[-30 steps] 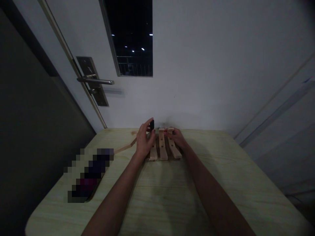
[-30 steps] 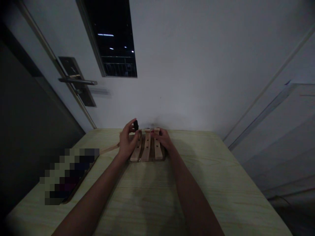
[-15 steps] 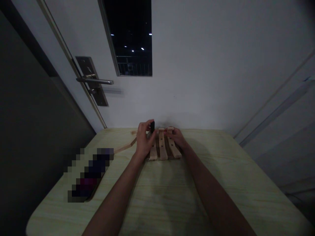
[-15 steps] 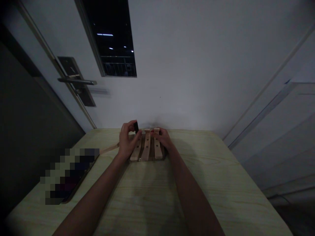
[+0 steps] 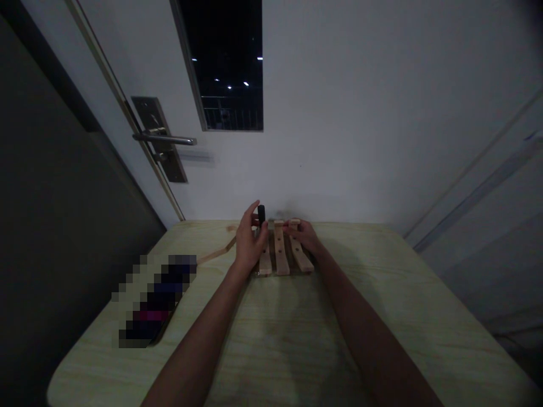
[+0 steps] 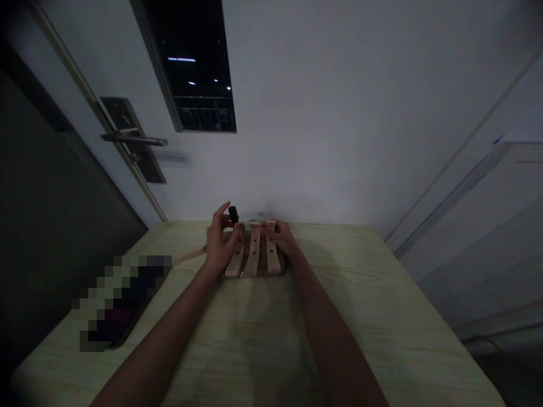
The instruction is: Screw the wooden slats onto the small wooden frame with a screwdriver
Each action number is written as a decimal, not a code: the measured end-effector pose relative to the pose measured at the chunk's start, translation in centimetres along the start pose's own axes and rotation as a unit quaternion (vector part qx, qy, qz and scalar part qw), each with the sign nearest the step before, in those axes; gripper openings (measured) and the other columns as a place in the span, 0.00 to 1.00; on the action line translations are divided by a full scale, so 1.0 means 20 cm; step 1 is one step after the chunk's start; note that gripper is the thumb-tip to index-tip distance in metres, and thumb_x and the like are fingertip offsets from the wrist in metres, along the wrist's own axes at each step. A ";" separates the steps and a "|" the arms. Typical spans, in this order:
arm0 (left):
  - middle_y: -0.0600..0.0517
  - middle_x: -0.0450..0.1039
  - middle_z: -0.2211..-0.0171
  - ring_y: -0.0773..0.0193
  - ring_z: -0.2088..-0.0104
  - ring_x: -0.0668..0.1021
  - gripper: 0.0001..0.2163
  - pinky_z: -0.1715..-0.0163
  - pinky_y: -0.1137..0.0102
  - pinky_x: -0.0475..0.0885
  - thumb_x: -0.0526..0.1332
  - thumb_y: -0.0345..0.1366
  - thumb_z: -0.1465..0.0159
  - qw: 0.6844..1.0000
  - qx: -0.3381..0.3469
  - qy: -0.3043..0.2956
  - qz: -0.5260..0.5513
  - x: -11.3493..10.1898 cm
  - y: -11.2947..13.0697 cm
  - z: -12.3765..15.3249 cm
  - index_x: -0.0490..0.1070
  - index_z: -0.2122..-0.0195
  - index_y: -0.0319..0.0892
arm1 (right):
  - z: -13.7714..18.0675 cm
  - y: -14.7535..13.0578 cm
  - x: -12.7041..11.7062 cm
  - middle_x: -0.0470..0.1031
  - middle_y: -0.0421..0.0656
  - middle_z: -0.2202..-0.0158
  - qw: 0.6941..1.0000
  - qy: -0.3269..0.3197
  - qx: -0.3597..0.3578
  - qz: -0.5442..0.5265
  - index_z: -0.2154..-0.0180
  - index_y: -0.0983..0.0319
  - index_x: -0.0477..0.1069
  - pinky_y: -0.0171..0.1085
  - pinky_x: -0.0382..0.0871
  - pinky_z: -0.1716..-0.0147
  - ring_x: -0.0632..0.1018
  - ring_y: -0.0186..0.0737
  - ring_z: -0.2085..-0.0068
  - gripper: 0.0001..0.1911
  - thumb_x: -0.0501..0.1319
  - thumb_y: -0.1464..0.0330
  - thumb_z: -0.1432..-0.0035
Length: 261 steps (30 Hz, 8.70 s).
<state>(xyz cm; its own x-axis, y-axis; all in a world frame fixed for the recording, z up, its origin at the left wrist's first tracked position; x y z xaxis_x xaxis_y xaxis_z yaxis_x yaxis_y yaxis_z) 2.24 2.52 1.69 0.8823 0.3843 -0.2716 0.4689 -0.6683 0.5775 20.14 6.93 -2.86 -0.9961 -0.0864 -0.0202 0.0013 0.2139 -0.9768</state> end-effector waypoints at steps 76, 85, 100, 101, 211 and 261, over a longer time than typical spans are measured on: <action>0.47 0.72 0.54 0.63 0.58 0.76 0.20 0.56 0.64 0.72 0.56 0.28 0.38 0.999 0.029 -0.019 0.020 -0.01 0.01 0.00 0.61 0.44 0.46 | 0.02 -0.03 0.01 0.76 0.41 0.71 1.000 -0.001 0.017 -0.021 0.69 0.62 0.72 0.36 0.67 0.67 0.74 0.36 0.70 0.17 0.68 0.59 0.60; 0.51 0.69 0.62 0.66 0.65 0.73 0.18 0.63 0.69 0.72 0.61 0.32 0.39 0.999 0.034 0.017 -0.030 -0.01 0.00 -0.01 0.66 0.47 0.46 | 0.01 -0.02 0.00 0.76 0.42 0.71 1.000 -0.002 0.001 -0.004 0.69 0.63 0.73 0.36 0.67 0.67 0.73 0.36 0.69 0.18 0.68 0.58 0.60; 0.46 0.71 0.50 0.61 0.56 0.76 0.19 0.54 0.62 0.72 0.55 0.33 0.35 0.998 0.025 -0.031 0.041 -0.01 0.00 0.00 0.61 0.42 0.47 | 0.01 -0.01 0.00 0.76 0.42 0.69 1.000 -0.005 0.005 -0.014 0.67 0.64 0.73 0.37 0.67 0.66 0.75 0.37 0.68 0.18 0.68 0.59 0.59; 0.47 0.71 0.50 0.61 0.56 0.76 0.19 0.54 0.62 0.72 0.56 0.33 0.36 0.998 0.025 -0.031 0.041 -0.01 0.00 0.00 0.61 0.43 0.47 | 0.01 -0.01 0.00 0.76 0.42 0.69 1.000 -0.007 0.006 -0.018 0.67 0.64 0.73 0.37 0.67 0.66 0.75 0.37 0.69 0.18 0.68 0.59 0.59; 0.49 0.73 0.59 0.64 0.63 0.76 0.24 0.62 0.66 0.73 0.59 0.34 0.37 0.996 -0.044 -0.013 0.071 0.01 -0.02 0.01 0.55 0.40 0.48 | 0.01 -0.02 0.00 0.76 0.42 0.69 1.000 -0.005 -0.001 -0.005 0.68 0.64 0.73 0.36 0.67 0.66 0.74 0.36 0.68 0.17 0.68 0.58 0.58; 0.50 0.66 0.61 0.64 0.62 0.71 0.20 0.61 0.66 0.70 0.60 0.32 0.39 0.999 0.038 -0.020 -0.004 0.00 -0.01 -0.01 0.63 0.46 0.49 | 0.01 -0.02 0.01 0.75 0.40 0.72 1.000 0.002 0.016 -0.022 0.68 0.63 0.73 0.36 0.67 0.68 0.74 0.35 0.71 0.18 0.69 0.60 0.60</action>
<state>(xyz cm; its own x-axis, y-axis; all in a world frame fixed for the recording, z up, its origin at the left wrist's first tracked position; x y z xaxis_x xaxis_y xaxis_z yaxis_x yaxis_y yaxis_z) 2.07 2.71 1.76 0.8792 0.3650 -0.3063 0.4755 -0.7124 0.5161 20.03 6.62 -2.60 -0.9955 -0.0914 0.0236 -0.0397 0.1782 -0.9832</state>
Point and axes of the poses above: each hand's wrist, its own z-axis away from the middle knuckle, its own x-axis out of the palm, y = z × x, the point moved 1 cm from there along -z, towards the middle knuckle
